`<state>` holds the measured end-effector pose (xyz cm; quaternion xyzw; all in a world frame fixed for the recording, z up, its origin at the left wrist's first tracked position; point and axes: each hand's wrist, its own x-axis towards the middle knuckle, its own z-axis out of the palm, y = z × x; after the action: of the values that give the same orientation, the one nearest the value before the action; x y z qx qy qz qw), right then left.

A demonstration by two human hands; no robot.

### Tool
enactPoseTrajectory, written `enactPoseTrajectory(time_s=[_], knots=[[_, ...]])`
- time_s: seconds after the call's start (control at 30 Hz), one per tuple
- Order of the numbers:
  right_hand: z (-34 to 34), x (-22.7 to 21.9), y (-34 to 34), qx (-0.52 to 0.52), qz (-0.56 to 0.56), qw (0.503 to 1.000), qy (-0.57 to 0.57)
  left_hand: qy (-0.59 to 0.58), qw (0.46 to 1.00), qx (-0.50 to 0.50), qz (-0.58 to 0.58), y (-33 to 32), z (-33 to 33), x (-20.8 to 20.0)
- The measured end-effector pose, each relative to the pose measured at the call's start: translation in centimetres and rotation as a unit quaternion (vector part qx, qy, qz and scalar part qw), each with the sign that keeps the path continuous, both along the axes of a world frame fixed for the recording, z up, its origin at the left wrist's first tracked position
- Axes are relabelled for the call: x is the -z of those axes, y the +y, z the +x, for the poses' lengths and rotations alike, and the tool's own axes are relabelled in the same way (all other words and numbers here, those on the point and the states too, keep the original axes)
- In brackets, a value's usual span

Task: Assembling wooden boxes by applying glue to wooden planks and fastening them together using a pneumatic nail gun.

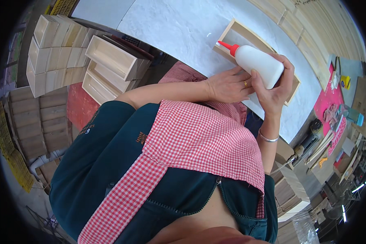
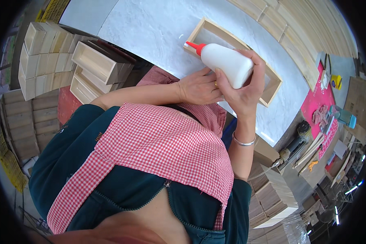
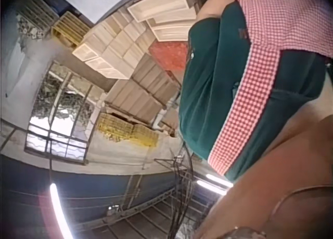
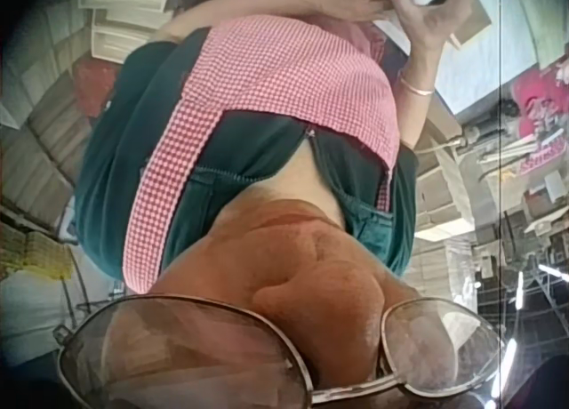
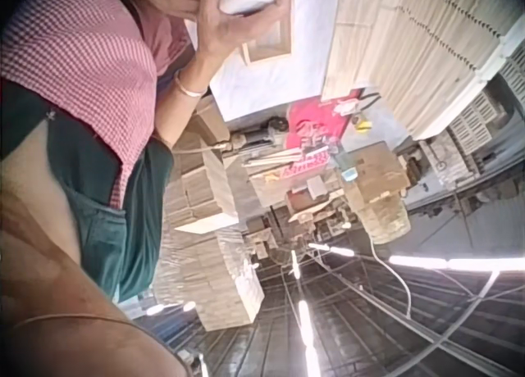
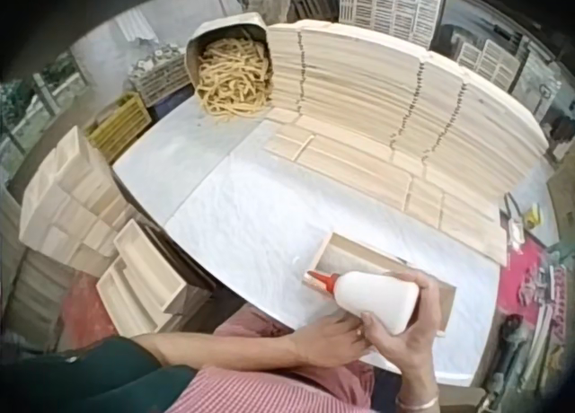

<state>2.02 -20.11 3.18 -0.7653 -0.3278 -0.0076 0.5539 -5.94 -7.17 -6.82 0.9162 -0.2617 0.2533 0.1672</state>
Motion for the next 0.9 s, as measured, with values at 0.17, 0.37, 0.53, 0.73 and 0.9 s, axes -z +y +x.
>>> enactPoseTrajectory(time_s=[0.17,0.37,0.53,0.73,0.9], knots=[[0.8,0.0,0.3,0.027,-0.018,0.999,-0.028,-0.025,0.999,-0.003,0.020,0.3,0.3,-1.1],[2.2,0.3,1.3,0.055,-0.019,0.996,-0.063,-0.002,1.000,-0.002,0.024,0.3,0.3,-1.7],[3.4,0.7,1.9,0.079,-0.008,0.991,-0.107,0.017,1.000,-0.004,0.001,0.1,0.1,-1.6],[3.8,0.5,1.1,0.111,-0.017,0.986,-0.123,0.028,1.000,-0.006,-0.009,0.1,0.3,-1.6],[3.2,0.0,-1.2,0.139,-0.038,0.984,-0.107,0.030,1.000,-0.002,-0.004,0.1,0.3,-1.5]])
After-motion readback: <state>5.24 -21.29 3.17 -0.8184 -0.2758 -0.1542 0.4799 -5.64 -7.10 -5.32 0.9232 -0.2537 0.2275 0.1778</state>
